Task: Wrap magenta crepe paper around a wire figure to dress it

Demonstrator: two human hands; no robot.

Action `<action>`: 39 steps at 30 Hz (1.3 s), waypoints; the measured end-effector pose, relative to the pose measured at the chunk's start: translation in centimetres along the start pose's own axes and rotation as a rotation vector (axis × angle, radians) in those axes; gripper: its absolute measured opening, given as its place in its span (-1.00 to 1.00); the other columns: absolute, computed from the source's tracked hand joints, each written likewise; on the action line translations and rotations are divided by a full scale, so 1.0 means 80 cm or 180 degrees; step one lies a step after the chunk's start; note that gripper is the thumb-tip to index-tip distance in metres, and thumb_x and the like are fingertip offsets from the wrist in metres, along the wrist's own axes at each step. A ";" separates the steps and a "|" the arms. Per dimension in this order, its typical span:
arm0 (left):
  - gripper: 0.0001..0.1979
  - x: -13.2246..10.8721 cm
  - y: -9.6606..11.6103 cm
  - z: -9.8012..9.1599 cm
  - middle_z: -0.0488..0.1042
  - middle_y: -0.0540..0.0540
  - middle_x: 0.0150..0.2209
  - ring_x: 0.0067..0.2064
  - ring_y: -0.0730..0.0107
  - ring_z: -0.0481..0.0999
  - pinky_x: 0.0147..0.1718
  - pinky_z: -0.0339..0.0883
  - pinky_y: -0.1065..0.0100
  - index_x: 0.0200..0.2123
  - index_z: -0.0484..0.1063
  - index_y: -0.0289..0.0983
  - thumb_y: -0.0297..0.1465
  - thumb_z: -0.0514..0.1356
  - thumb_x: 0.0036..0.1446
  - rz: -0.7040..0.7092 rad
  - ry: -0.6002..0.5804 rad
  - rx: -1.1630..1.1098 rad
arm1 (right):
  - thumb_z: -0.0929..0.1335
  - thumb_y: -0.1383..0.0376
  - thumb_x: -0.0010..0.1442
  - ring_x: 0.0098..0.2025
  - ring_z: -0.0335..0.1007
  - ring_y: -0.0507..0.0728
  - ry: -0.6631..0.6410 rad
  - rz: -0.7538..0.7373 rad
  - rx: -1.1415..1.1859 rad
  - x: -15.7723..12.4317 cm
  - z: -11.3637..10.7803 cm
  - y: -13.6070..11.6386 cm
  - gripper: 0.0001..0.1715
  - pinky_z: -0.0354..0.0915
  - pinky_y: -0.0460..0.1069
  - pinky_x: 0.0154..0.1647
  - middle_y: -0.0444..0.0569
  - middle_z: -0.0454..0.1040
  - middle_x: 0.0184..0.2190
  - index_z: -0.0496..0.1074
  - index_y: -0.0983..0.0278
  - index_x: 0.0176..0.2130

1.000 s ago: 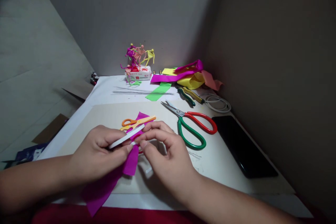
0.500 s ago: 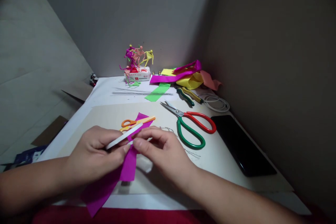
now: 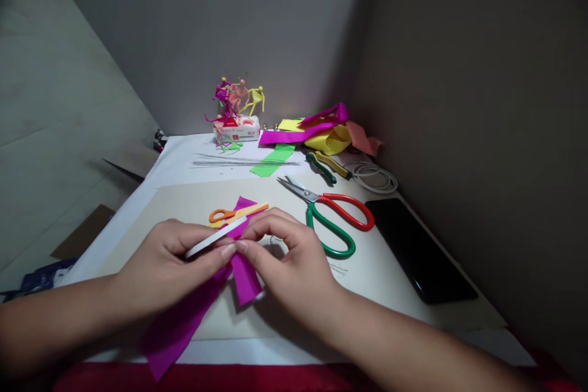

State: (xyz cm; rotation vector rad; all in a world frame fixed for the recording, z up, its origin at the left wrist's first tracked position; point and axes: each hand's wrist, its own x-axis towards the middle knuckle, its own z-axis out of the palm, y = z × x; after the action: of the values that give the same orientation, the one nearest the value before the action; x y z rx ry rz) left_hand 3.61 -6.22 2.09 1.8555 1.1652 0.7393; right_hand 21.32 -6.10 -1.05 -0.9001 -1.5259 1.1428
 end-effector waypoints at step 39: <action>-0.72 0.008 -0.004 -0.016 0.56 -0.25 -0.43 -0.39 0.03 0.55 -0.42 0.33 0.21 -0.43 0.49 -0.31 -0.60 -0.02 0.05 -0.0434 -0.1617 0.3869 | 0.29 0.40 0.14 -0.42 0.31 0.01 -0.0907 0.0296 -0.1596 0.017 -0.006 0.044 -0.86 0.19 -0.10 -0.39 -0.12 0.46 -0.43 0.38 0.24 -0.25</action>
State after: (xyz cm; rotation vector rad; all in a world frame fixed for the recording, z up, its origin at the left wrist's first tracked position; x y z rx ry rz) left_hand 2.74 -5.12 2.50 2.6084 1.4803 -0.7030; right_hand 21.49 -3.72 -4.06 -1.1857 -2.0777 0.9981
